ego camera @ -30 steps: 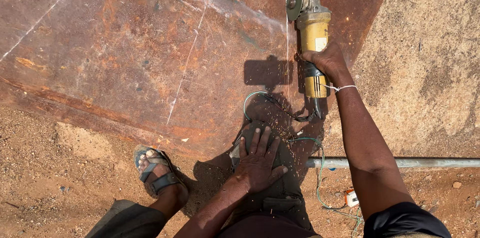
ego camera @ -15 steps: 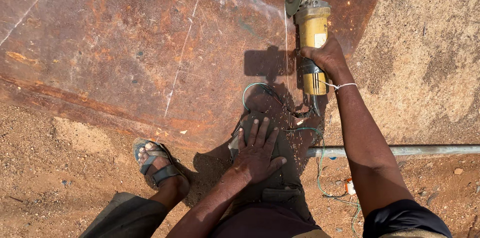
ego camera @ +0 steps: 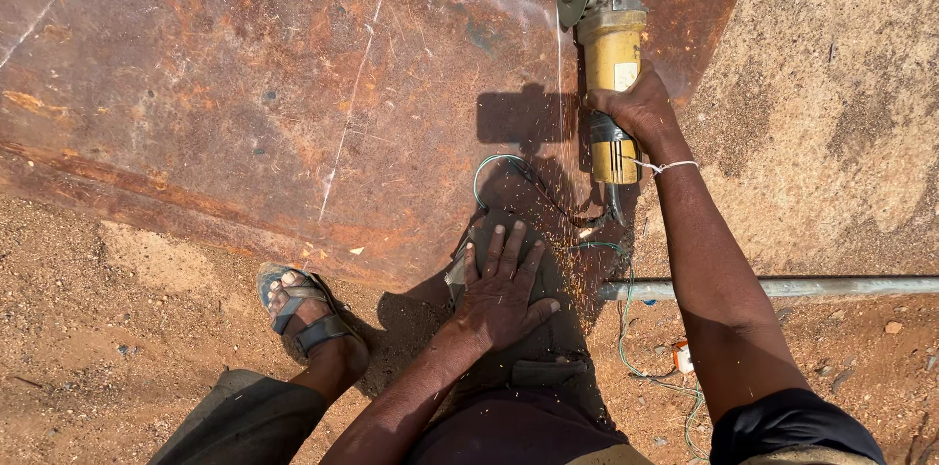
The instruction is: The person uses an angle grinder to cut along a marked white line on a large, rusted metal sheet placed on the ground outdoors.
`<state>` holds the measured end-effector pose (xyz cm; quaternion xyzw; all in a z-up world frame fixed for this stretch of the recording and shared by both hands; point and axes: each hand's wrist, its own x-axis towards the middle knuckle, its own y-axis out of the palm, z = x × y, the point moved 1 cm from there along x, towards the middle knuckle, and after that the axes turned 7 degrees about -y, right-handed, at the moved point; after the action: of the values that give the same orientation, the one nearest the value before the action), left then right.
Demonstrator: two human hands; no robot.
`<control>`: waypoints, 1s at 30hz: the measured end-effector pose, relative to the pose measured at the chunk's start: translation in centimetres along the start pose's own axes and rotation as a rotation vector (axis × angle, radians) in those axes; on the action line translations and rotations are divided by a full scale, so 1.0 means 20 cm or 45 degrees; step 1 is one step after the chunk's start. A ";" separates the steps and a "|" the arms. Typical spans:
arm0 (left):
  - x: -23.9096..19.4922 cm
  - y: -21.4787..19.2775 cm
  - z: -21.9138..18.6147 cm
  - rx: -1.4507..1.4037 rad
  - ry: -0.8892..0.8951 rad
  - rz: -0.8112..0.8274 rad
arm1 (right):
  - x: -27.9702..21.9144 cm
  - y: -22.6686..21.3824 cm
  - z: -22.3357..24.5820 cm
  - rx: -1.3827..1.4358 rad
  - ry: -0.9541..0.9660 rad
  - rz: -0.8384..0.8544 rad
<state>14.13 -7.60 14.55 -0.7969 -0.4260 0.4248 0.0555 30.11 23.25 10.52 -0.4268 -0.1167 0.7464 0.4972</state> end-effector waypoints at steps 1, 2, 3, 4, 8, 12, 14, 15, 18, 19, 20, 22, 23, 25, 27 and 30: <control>0.00 0.00 0.00 -0.012 0.003 -0.004 | 0.00 0.00 0.00 -0.010 -0.007 0.000; 0.00 0.00 0.00 -0.023 0.006 -0.010 | -0.01 0.00 -0.01 -0.021 -0.015 0.000; 0.00 0.00 -0.01 -0.035 0.010 -0.016 | -0.01 0.00 -0.01 -0.031 -0.023 0.000; 0.00 -0.01 -0.01 -0.037 -0.008 0.010 | -0.01 -0.01 -0.01 -0.025 -0.022 0.002; -0.01 -0.03 -0.01 -0.065 -0.024 0.031 | -0.02 -0.01 -0.01 0.007 -0.012 0.006; -0.02 -0.04 -0.01 -0.050 -0.023 0.022 | -0.03 -0.01 -0.01 0.035 -0.020 0.004; -0.02 -0.04 -0.02 -0.041 -0.031 0.034 | -0.03 -0.01 -0.02 0.025 -0.009 0.002; -0.02 -0.04 -0.02 -0.037 -0.035 0.041 | -0.04 -0.01 -0.02 0.019 -0.004 0.001; -0.01 -0.04 -0.02 -0.067 -0.043 0.048 | -0.04 0.00 -0.02 0.037 -0.070 -0.004; -0.01 -0.03 -0.02 -0.063 -0.037 0.046 | -0.04 0.00 -0.03 -0.004 -0.050 -0.002; -0.01 -0.03 -0.02 -0.059 -0.032 0.045 | -0.04 0.00 -0.03 -0.045 -0.029 0.003; -0.01 -0.03 -0.01 -0.054 -0.024 0.029 | -0.06 0.00 -0.02 -0.071 -0.015 0.006; -0.02 -0.02 -0.01 -0.053 -0.022 0.014 | -0.06 0.00 -0.02 -0.056 -0.021 0.005; -0.02 -0.02 -0.01 -0.056 -0.018 -0.007 | -0.08 0.00 -0.02 -0.034 -0.027 0.005; -0.02 -0.02 -0.01 -0.067 -0.017 -0.017 | -0.09 -0.01 -0.02 -0.020 -0.023 0.010; 0.00 0.00 0.00 -0.074 -0.049 0.025 | -0.11 -0.01 -0.04 0.004 -0.061 0.013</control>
<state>14.08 -7.58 14.66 -0.7939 -0.4315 0.4280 0.0200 31.14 21.34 11.33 -0.4085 -0.1253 0.7591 0.4912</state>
